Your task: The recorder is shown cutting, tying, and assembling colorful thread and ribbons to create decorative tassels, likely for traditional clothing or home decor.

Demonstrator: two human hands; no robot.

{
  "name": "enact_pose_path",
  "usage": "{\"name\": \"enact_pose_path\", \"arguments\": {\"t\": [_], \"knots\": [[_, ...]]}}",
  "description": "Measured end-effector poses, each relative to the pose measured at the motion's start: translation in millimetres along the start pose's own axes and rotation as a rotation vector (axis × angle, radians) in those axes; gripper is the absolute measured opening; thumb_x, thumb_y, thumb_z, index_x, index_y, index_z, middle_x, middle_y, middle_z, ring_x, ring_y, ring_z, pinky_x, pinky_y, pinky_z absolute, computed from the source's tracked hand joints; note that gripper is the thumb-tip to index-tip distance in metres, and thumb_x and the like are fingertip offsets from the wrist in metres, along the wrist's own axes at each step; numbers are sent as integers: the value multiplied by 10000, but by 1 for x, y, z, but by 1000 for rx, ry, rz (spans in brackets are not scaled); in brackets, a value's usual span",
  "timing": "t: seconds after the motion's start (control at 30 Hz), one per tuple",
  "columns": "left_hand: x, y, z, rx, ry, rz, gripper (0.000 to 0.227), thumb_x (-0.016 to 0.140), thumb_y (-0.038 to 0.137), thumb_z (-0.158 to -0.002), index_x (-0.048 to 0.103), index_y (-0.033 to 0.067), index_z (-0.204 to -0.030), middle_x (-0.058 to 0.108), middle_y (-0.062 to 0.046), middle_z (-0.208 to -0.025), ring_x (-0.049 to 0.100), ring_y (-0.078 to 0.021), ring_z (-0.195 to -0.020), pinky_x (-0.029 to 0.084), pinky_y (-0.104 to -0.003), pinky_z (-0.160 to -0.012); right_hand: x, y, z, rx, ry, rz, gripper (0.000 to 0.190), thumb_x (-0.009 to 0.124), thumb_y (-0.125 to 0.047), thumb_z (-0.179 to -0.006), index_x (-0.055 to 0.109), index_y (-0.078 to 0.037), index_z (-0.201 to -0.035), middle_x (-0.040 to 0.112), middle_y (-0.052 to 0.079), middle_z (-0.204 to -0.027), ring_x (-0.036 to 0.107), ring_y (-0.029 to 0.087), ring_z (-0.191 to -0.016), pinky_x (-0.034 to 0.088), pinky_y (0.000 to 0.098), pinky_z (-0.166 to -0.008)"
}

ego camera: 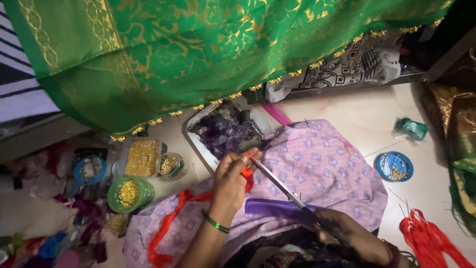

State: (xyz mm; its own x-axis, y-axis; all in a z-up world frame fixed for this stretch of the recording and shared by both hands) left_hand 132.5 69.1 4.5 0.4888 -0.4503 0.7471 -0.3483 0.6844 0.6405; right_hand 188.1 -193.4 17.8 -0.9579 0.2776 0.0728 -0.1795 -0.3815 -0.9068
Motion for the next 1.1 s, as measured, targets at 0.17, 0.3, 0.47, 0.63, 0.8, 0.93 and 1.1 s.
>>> {"name": "enact_pose_path", "arguments": {"t": [0.17, 0.3, 0.47, 0.63, 0.8, 0.93, 1.1], "knots": [[17, -7, 6, -10, -58, -89, 86, 515, -16, -1004, 588, 19, -974, 707, -243, -1197, 688, -322, -1152, 528, -455, -1064, -9, 33, -18, 12, 20, 11, 500, 806, -426, -811, 682, 4, -1035, 611, 7, -845, 535, 127, -780, 450, 283, -677], [16, -7, 1, -8, -72, -184, 86, 512, -24, -1010, 579, 13, -971, 710, -247, -1225, 697, -308, -1163, 530, -428, -1057, -20, 49, -17, 30, 68, 73, 413, 845, -331, -805, 694, -16, -1027, 608, 1, -813, 544, 119, -767, 456, 276, -670], [6, 17, -4, 138, -35, -645, 34, 596, 42, -993, 592, 51, -961, 709, -142, -1306, 712, -242, -1121, 562, -348, -932, -54, 45, 2, 56, 242, 297, 376, 837, -258, -769, 727, -36, -1051, 708, 31, -843, 619, 119, -800, 531, 302, -720], [28, 55, 1, 550, -21, -1212, 84, 722, 79, -917, 641, 56, -913, 657, -114, -1382, 625, -245, -1219, 518, -355, -963, -97, 9, 25, -113, 307, 635, 352, 793, -154, -802, 717, -95, -1140, 756, 62, -1087, 695, 163, -956, 576, 310, -805], [57, 59, 8, 699, -31, -1377, 117, 774, 81, -901, 663, 46, -885, 627, -127, -1405, 548, -291, -1317, 425, -401, -1104, -243, 13, 62, -175, 824, 480, 287, 589, 62, -884, 726, 4, -1129, 784, 120, -1012, 749, 175, -903, 595, 290, -795], [41, 39, -6, 396, 44, -1240, 119, 754, 140, -901, 662, 70, -869, 597, -68, -1454, 568, -250, -1272, 479, -364, -990, -382, 118, 60, 16, 1187, 556, 209, 656, -86, -936, 749, 13, -1096, 759, 162, -946, 738, 249, -830, 579, 344, -747], [49, 40, 0, 478, 12, -1266, 128, 741, 126, -893, 640, 58, -852, 623, -93, -1398, 544, -256, -1324, 478, -354, -1058, -431, 213, -15, 321, 1104, 956, 253, 674, -227, -878, 787, -40, -1005, 756, 230, -988, 732, 394, -949, 570, 445, -877]]}}
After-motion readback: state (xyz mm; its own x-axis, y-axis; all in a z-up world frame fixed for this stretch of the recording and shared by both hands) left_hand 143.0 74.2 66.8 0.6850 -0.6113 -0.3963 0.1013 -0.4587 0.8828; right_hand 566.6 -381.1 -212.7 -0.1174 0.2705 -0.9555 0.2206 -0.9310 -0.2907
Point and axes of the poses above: each hand's wrist, its own z-axis away from the middle knuckle, its own x-axis out of the palm, y = z × x, the point moved 9 cm from there along -z, towards the middle knuckle
